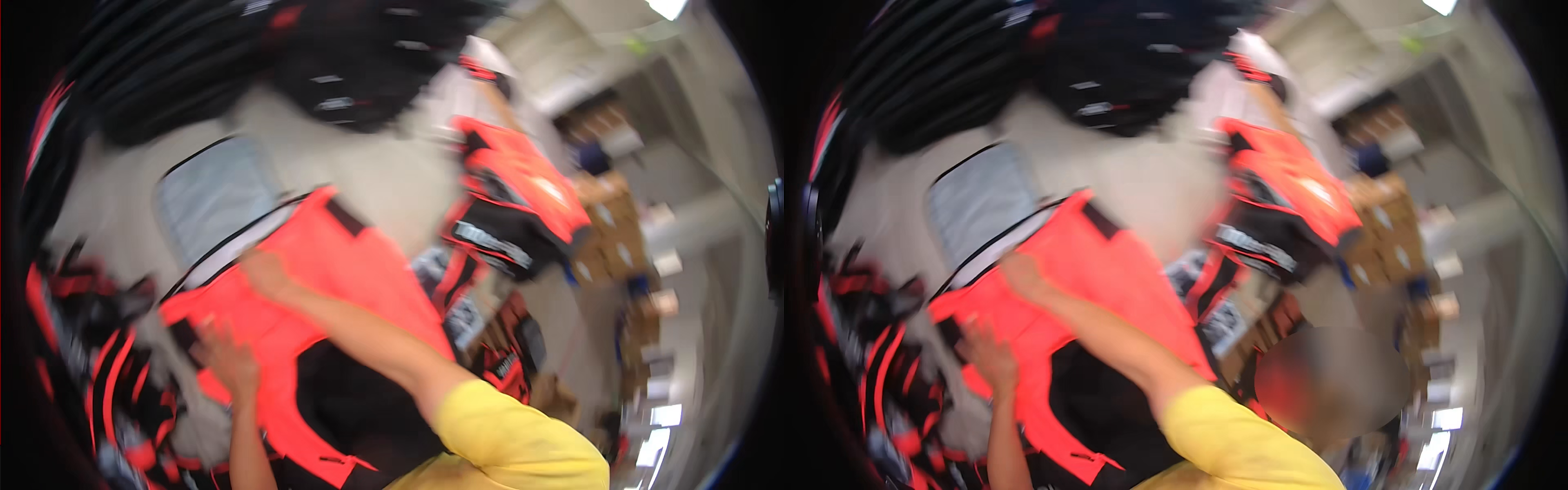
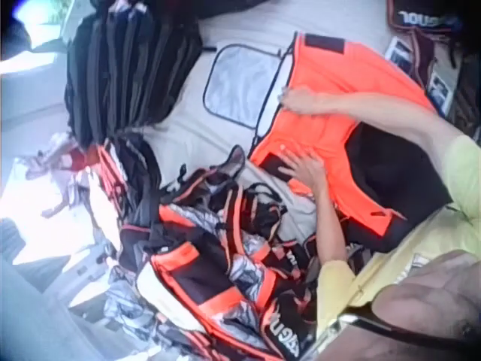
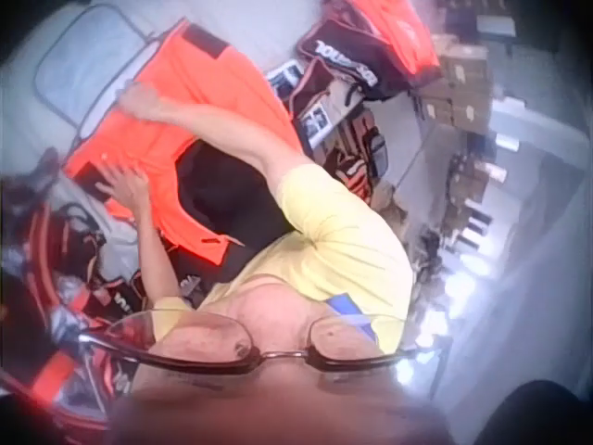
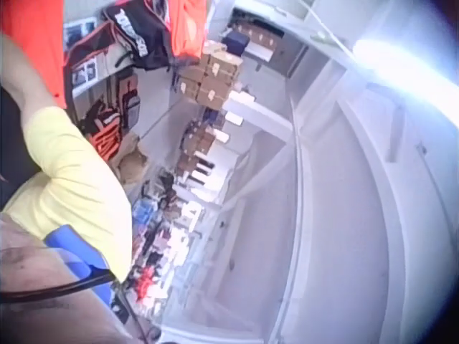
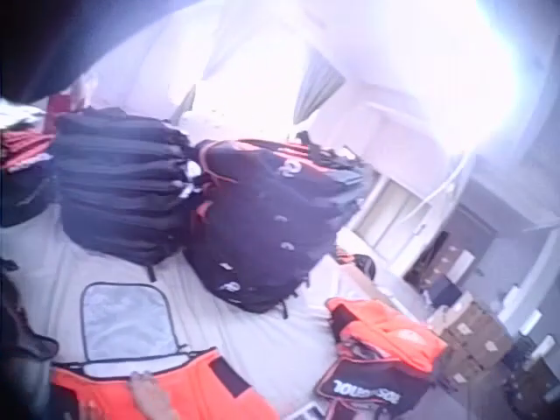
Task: Inspecting and organizing manufactured backpacks on an assembly table.
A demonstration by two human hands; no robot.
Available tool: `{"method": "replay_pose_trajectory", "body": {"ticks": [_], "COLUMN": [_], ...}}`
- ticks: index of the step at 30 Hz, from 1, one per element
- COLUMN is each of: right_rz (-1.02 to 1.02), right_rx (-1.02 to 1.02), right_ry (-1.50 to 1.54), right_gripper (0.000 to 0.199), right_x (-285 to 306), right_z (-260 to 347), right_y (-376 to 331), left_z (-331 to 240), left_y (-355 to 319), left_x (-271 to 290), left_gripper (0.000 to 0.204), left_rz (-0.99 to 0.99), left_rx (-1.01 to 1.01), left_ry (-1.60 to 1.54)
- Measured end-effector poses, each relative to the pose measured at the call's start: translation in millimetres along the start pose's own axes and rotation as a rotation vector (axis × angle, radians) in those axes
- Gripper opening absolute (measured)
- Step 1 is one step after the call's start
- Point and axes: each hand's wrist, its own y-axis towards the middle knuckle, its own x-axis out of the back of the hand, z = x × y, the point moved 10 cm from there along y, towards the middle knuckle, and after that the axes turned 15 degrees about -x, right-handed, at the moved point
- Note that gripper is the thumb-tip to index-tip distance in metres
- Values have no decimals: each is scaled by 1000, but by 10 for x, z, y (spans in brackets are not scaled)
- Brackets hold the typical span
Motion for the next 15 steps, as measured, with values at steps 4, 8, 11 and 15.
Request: {"method": "replay_pose_trajectory", "body": {"ticks": [4,8,11,15], "right_rz": [-155,-191,-57,-56], "right_rx": [-258,-488,-369,12], "right_ry": [57,-68,-53,-31], "right_gripper": [20,42,63,92], "right_x": [1073,2030,1996,1189], "right_z": [-531,-1830,-1252,-501], "right_y": [245,-21,-400,-1563], "left_z": [57,-312,-151,249], "left_y": [-121,110,11,91], "left_x": [-89,-219,-58,-2], "left_gripper": [66,68,67,54], "left_rz": [104,106,58,57], "left_rx": [42,-17,-19,50], "left_ry": [190,153,201,165]}}
